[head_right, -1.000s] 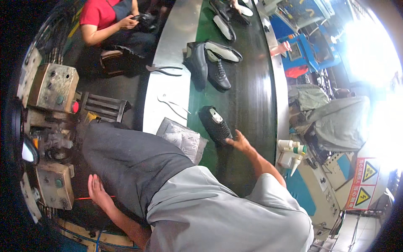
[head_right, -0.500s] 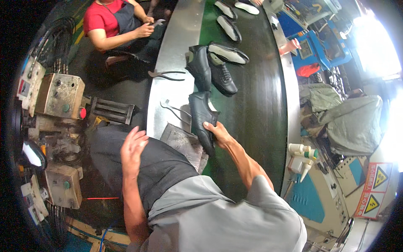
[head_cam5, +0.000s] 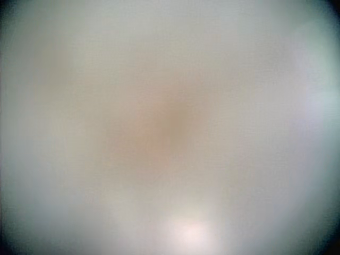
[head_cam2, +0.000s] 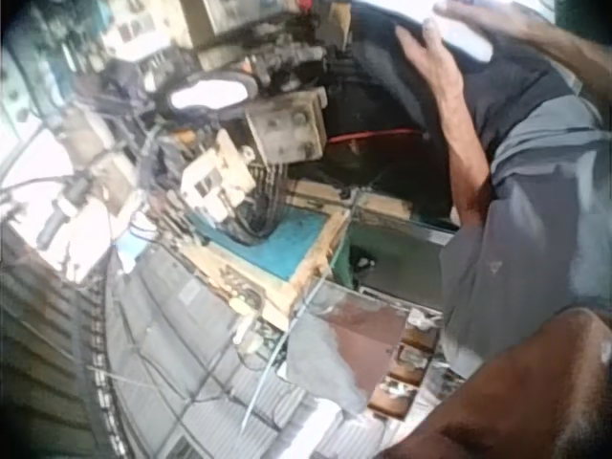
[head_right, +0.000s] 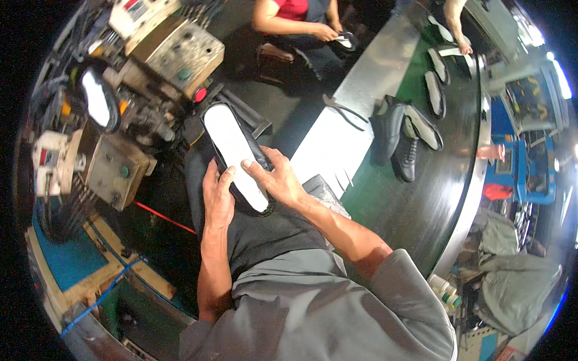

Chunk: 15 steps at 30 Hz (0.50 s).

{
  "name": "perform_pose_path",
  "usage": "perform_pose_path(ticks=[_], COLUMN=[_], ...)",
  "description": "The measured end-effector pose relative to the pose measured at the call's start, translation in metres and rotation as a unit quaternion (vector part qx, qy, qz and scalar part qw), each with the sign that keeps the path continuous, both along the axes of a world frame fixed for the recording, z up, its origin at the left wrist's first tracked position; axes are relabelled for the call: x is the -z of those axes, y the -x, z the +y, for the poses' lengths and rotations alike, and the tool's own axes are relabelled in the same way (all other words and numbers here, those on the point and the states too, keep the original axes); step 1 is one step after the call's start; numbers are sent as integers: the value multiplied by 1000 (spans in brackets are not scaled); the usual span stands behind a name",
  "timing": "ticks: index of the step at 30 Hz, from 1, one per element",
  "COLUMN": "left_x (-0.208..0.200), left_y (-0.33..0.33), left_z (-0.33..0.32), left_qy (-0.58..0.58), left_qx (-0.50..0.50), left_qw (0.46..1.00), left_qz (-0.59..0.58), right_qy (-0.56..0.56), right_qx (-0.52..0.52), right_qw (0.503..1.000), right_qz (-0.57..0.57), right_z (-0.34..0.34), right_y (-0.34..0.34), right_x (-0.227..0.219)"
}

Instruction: The recorder performs shoe assembly tasks including applying adhesive, positioning soles, and using a machine press.

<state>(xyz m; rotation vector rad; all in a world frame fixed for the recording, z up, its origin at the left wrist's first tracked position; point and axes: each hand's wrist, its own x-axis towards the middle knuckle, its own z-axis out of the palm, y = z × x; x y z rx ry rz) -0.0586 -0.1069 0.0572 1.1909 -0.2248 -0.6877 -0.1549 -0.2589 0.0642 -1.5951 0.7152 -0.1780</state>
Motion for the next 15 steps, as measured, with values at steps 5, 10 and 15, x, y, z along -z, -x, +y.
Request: perform_pose_path(ticks=[5, 10, 15], left_x=[22, 23, 20], left_y=[11, 19, 15], left_z=[42, 54, 51], left_qy=[-31, -137, -247], left_qx=[-46, -35, -31], left_qw=[998, 990, 968], left_qz=[3, 17, -23], right_qy=[50, 140, 167], right_qx=[-115, -196, -300], right_qw=[992, 970, 937], right_qz=[12, 25, 57], right_z=[1, 3, -17], right_y=[-15, -9, -12], right_x=[6, 3, -16])
